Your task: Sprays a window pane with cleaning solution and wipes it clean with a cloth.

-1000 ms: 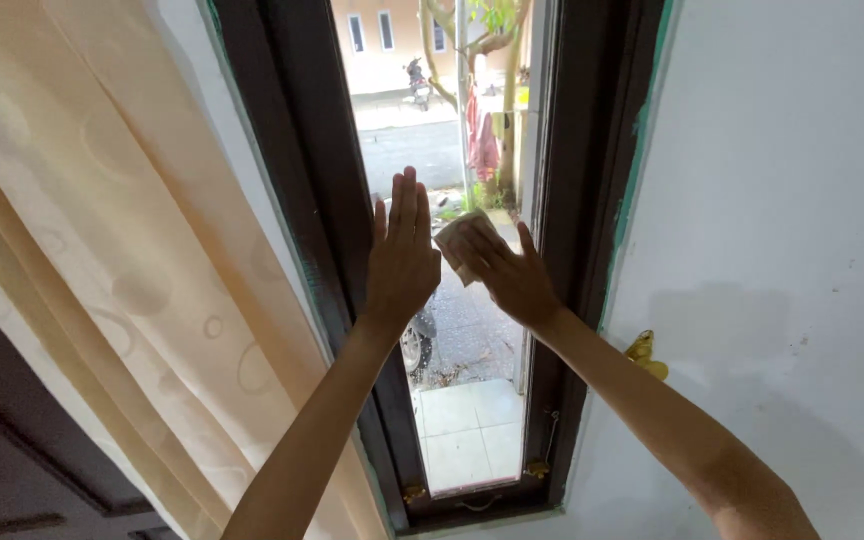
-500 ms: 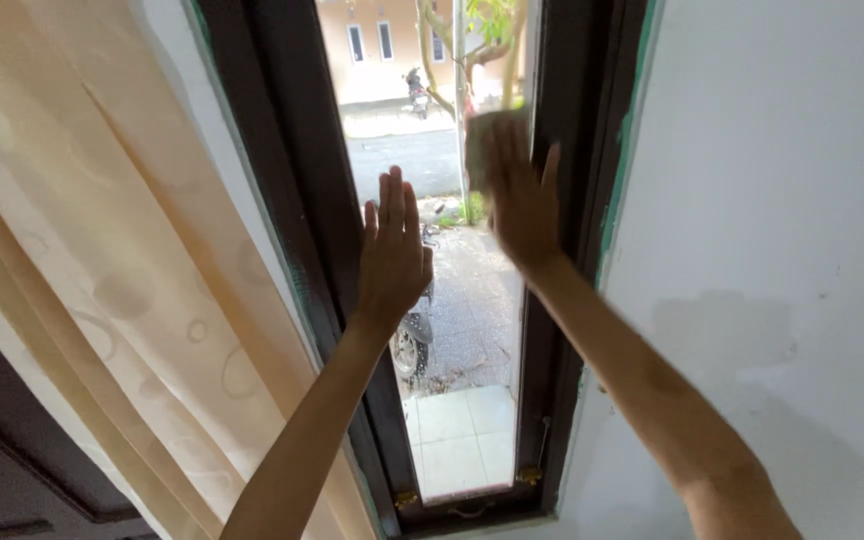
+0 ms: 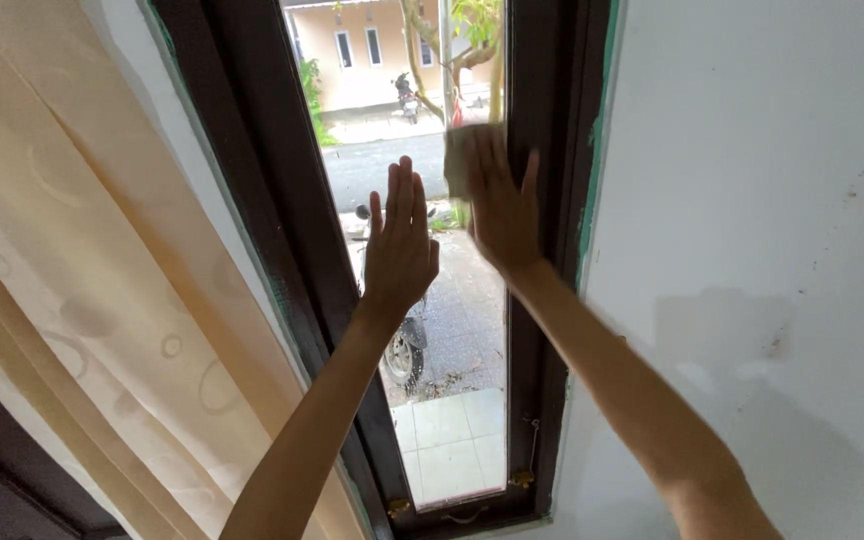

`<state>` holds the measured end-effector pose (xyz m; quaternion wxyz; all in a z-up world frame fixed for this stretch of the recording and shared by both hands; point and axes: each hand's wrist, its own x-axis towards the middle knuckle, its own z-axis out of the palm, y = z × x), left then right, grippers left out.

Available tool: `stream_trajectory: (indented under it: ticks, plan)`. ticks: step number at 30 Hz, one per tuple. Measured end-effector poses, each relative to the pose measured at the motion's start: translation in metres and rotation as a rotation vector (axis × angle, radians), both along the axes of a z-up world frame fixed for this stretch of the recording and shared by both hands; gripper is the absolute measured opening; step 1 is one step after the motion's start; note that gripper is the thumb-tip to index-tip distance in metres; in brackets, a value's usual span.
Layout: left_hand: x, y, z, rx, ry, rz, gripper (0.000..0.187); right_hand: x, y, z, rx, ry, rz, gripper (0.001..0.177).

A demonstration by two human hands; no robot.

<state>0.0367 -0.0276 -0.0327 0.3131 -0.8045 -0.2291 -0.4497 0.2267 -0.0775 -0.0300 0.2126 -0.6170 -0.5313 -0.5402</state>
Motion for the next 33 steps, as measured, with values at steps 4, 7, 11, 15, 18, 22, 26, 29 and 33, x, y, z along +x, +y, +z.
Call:
stream_trajectory:
  ticks: [4,7,11,15,18,22,26,29,33]
  plan:
    - [0.002,0.003,0.001,-0.036,0.012,-0.032,0.086,-0.001,0.011,0.065,0.086,-0.035,-0.004,0.077]
    - [0.001,0.003,0.001,-0.003,0.010,-0.005,0.086,-0.001,0.004,0.052,0.096,-0.044,-0.007,0.074]
    - [-0.001,0.007,0.001,0.050,-0.015,-0.022,0.086,-0.011,-0.021,-0.006,0.047,-0.008,0.045,0.083]
    - [-0.002,0.005,-0.001,0.077,-0.009,0.017,0.089,-0.013,-0.043,-0.079,-0.037,0.032,0.048,0.083]
    - [-0.001,0.007,0.000,0.102,-0.032,0.019,0.089,-0.012,-0.045,-0.097,-0.064,-0.004,0.024,0.081]
    - [-0.010,0.001,0.006,0.057,-0.005,0.006,0.090,-0.006,-0.025,-0.073,-0.010,-0.023,0.011,0.083]
    - [-0.019,0.011,0.013,-0.021,-0.009,-0.077,0.093,-0.002,0.001,0.017,0.054,-0.009,0.071,0.077]
    - [-0.034,0.001,0.024,-0.199,-0.016,-0.207,0.087,-0.013,0.007,0.102,0.025,0.100,-0.046,0.086]
    - [-0.050,0.012,0.027,-0.149,-0.013,-0.137,0.091,0.005,0.028,0.177,0.247,-0.123,0.125,0.069]
